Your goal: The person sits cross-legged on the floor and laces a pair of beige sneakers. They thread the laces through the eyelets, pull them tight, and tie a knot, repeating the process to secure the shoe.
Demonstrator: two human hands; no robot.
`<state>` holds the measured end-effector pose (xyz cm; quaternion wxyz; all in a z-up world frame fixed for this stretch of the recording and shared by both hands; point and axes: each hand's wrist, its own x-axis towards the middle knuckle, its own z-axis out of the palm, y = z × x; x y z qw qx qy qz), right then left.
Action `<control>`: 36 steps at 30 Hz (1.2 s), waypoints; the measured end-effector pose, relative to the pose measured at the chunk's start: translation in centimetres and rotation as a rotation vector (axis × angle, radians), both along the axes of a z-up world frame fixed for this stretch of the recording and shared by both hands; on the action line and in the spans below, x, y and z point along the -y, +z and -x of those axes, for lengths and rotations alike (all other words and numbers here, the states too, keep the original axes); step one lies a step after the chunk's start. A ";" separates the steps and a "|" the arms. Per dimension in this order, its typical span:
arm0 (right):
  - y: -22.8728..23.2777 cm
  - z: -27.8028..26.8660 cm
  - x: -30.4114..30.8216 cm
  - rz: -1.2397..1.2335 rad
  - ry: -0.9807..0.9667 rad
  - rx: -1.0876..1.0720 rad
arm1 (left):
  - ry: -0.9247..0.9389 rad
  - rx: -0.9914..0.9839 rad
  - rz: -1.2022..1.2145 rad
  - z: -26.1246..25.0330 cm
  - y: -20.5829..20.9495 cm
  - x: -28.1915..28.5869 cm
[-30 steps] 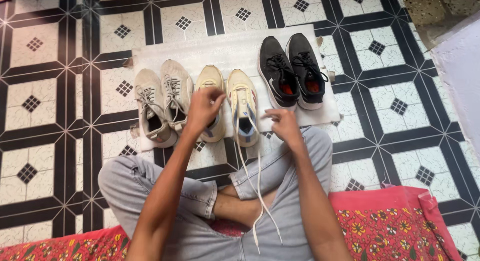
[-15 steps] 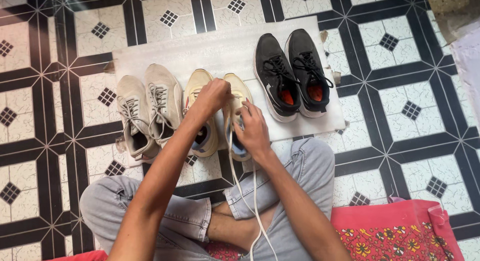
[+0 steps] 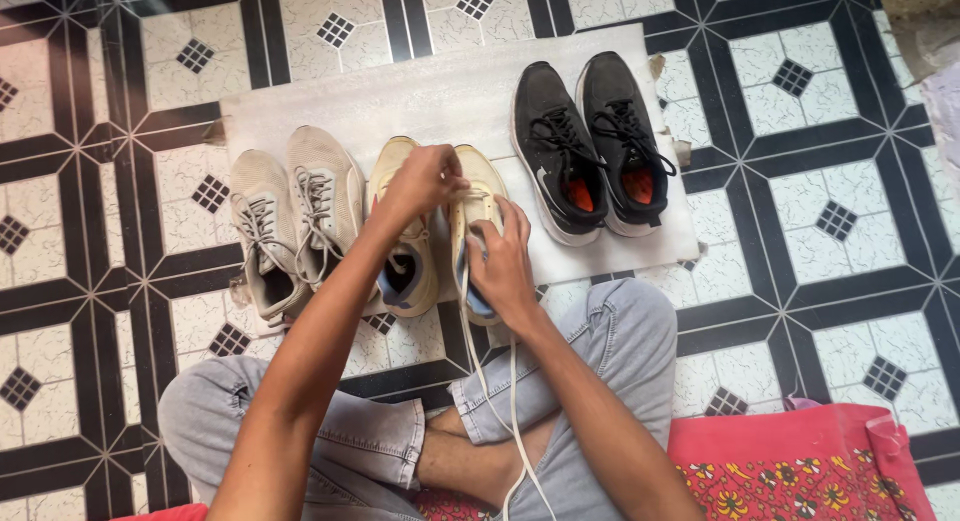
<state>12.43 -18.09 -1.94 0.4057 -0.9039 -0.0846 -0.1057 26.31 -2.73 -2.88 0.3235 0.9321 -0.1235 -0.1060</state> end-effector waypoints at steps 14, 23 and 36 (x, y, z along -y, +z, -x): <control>-0.7 -2.6 -1.3 0.559 0.055 -0.160 | -0.047 -0.092 0.007 0.9 -1.1 -1.4; -2.4 -4.8 -1.3 0.296 -0.041 -0.107 | -0.056 -0.093 0.233 -0.6 -4.9 -1.2; -3.1 -5.7 -0.1 -0.008 -0.021 -0.246 | -0.106 -0.090 0.149 4.2 2.2 -1.5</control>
